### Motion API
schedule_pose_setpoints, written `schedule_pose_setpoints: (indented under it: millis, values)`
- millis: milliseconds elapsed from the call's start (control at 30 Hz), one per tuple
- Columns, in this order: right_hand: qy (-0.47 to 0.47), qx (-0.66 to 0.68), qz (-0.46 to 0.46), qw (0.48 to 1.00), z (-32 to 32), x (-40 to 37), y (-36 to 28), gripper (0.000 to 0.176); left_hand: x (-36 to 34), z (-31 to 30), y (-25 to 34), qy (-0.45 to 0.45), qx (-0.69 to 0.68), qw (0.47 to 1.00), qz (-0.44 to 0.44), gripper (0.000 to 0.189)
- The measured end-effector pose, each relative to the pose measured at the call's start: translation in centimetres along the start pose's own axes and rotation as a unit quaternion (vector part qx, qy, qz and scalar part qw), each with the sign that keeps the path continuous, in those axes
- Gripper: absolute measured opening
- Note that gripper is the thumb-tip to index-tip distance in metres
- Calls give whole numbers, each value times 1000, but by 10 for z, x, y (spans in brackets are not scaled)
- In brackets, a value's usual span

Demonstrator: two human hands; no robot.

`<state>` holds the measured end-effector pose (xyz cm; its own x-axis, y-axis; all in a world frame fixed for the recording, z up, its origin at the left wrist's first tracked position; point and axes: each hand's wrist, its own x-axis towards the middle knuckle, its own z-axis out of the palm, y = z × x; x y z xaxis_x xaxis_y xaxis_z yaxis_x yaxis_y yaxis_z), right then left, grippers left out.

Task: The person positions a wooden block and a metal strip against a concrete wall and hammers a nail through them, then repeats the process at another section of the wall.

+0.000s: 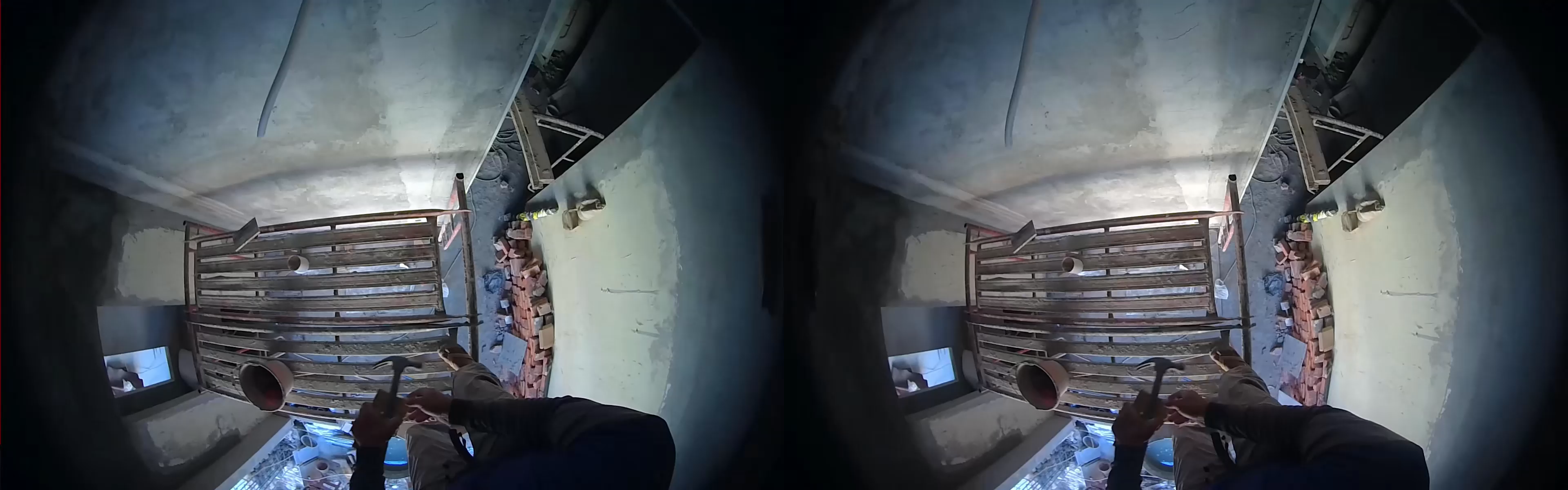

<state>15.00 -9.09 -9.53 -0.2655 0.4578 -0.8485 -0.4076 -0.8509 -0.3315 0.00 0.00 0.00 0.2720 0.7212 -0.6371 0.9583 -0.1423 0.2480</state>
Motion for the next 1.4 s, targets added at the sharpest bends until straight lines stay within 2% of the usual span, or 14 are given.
schedule_pose_setpoints:
  millis: [67,167,333,433,567,600,700,833,900,1000,1133,1233,1367,1400]
  values:
    - [-23,-6,-20,1000,-10,13,12,40,0,12,4,34,33,998,45,77]
    - [26,93,-7,995,-7,-45,-38,41,-10,-21,47,19,51,994,99,78]
    - [91,91,-5,992,-10,-72,-54,38,-16,-40,73,-5,29,985,168,60]
    - [106,176,-59,977,-7,-66,-41,35,-11,-49,85,-12,4,980,200,61]
    - [242,164,-125,948,-1,-55,-40,28,-3,-80,104,-60,55,972,219,68]
    - [232,187,-137,945,1,-74,-66,25,5,-75,95,-83,17,979,188,70]
    - [270,117,-197,935,-12,-70,-85,25,20,-107,111,-71,-35,970,229,68]
    - [367,53,-298,880,-21,-75,-125,25,47,-152,125,-96,-61,968,222,65]
    - [308,116,-297,897,-20,-103,-162,21,71,-162,113,-71,-38,973,215,59]
    - [342,223,-350,843,-22,-106,-186,31,108,-182,95,-8,-27,975,220,54]
    - [441,243,-407,762,-39,-100,-214,25,159,-220,66,51,-33,972,228,52]
    - [396,429,-407,702,-40,-126,-237,26,183,-238,44,51,-73,973,214,48]
    - [470,470,-367,651,-55,-134,-230,12,216,-243,40,-27,-129,952,278,53]
    - [486,460,-370,644,-57,-137,-227,7,225,-241,42,-14,-75,939,335,55]
